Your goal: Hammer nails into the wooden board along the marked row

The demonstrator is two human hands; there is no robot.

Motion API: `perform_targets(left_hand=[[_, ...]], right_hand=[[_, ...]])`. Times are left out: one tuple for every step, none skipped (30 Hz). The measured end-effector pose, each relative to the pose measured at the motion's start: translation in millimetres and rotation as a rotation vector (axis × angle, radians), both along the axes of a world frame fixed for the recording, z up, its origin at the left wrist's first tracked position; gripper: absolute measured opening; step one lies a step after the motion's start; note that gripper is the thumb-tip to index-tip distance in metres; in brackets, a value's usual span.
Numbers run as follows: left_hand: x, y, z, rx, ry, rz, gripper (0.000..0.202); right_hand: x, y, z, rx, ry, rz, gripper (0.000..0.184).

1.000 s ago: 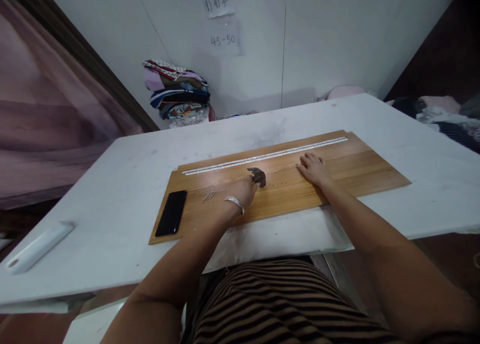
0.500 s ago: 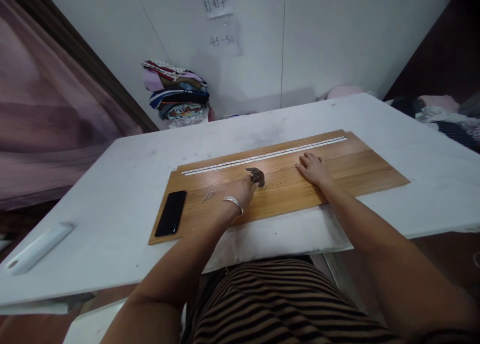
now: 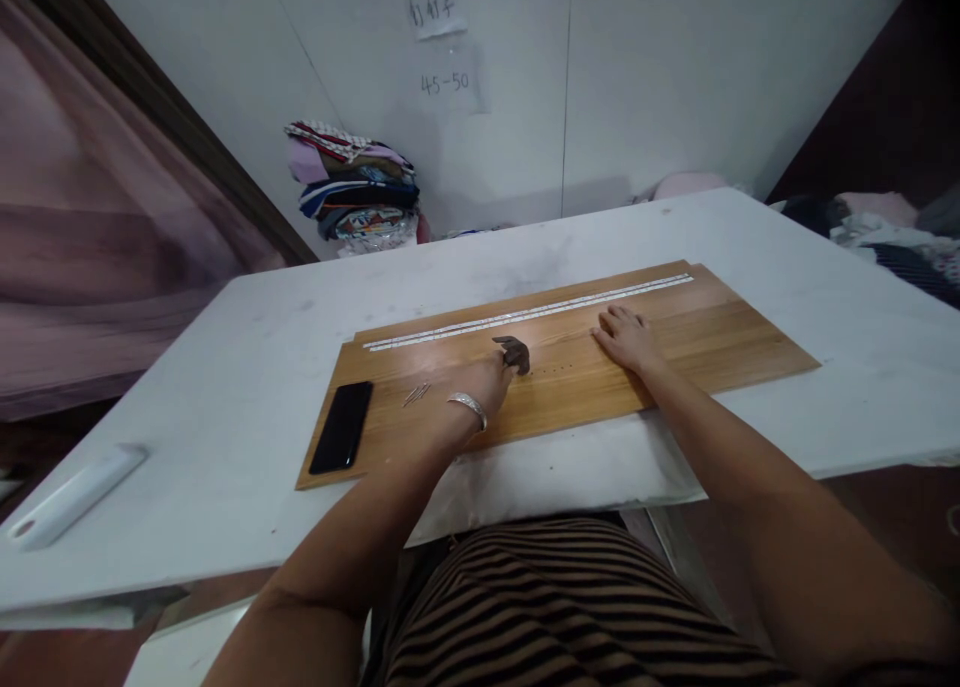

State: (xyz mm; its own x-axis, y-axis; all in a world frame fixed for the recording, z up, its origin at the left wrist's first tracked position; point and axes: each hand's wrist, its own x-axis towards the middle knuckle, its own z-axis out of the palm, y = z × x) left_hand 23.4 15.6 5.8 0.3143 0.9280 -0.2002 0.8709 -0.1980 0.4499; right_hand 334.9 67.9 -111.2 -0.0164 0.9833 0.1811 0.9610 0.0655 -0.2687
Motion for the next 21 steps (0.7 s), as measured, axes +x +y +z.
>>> perform_targets(left_hand=[[0.2,0.0,0.1,-0.003,0.003,0.0,0.021],[0.1,-0.1,0.3,-0.003,0.001,-0.001,0.021],[-0.2,-0.1,0.7,-0.001,-0.002,0.001,0.021],[-0.8,-0.2,1.3,0.003,-0.005,0.006,0.021],[-1.5,-0.3,1.9,0.007,-0.005,0.014,0.022],[-2.2,-0.4,2.5,0.011,-0.006,0.021,0.022],[-2.6,-0.5,3.0,0.012,-0.006,0.024,0.022],[-2.8,-0.7,3.4,0.009,-0.006,0.021,0.022],[-2.7,-0.8,3.5,0.003,-0.005,0.015,0.022],[-2.3,-1.0,3.3,-0.004,-0.001,0.009,0.022],[-1.7,-1.1,2.8,-0.012,0.006,0.006,0.022],[-1.1,-1.3,2.1,-0.018,0.017,0.01,0.022],[-0.6,-1.5,1.3,-0.023,0.03,0.019,0.022],[-0.2,-1.7,0.5,-0.025,0.041,0.032,0.023],[-0.1,-1.9,-0.2,-0.025,0.049,0.043,0.023],[-0.3,-2.1,-0.7,-0.023,0.052,0.05,0.024],[-0.7,-2.2,-0.9,-0.02,0.051,0.05,0.024],[-1.3,-2.2,-0.8,-0.016,0.048,0.046,0.024],[-2.0,-2.2,-0.6,-0.013,0.044,0.04,0.025],[-2.6,-2.1,-0.3,-0.011,0.039,0.032,0.025],[-3.2,-2.1,0.0,-0.008,0.032,0.024,0.025]], right_hand=[[0.1,0.2,-0.5,0.006,-0.002,-0.002,0.04],[0.2,0.4,-0.9,0.011,-0.003,-0.002,0.04],[0.3,0.6,-1.2,0.014,-0.003,0.001,0.04],[0.3,0.6,-1.4,0.015,-0.003,0.005,0.04],[0.3,0.5,-1.4,0.014,-0.002,0.006,0.04],[0.2,0.3,-1.2,0.012,0.0,0.007,0.04],[0.0,0.0,-0.9,0.01,0.001,0.005,0.04],[-0.2,-0.3,-0.6,0.006,0.001,0.001,0.04],[-0.6,-0.6,-0.1,0.002,0.001,-0.004,0.04],[-0.9,-0.9,0.4,-0.002,0.0,-0.009,0.04],[-1.2,-1.2,0.9,-0.006,-0.001,-0.013,0.04],[-1.5,-1.4,1.5,-0.01,-0.002,-0.014,0.04],[-1.7,-1.5,2.0,-0.013,-0.003,-0.014,0.04],[-1.8,-1.5,2.5,-0.015,-0.005,-0.012,0.04],[-1.9,-1.5,2.8,-0.015,-0.007,-0.01,0.04],[-1.9,-1.5,3.0,-0.015,-0.009,-0.007,0.04],[-1.9,-1.4,3.0,-0.015,-0.012,-0.006,0.04],[-1.9,-1.4,2.9,-0.015,-0.014,-0.006,0.04],[-1.9,-1.3,2.6,-0.015,-0.016,-0.008,0.041],[-1.8,-1.2,2.3,-0.015,-0.017,-0.01,0.041],[-1.7,-1.1,1.9,-0.015,-0.018,-0.012,0.041]])
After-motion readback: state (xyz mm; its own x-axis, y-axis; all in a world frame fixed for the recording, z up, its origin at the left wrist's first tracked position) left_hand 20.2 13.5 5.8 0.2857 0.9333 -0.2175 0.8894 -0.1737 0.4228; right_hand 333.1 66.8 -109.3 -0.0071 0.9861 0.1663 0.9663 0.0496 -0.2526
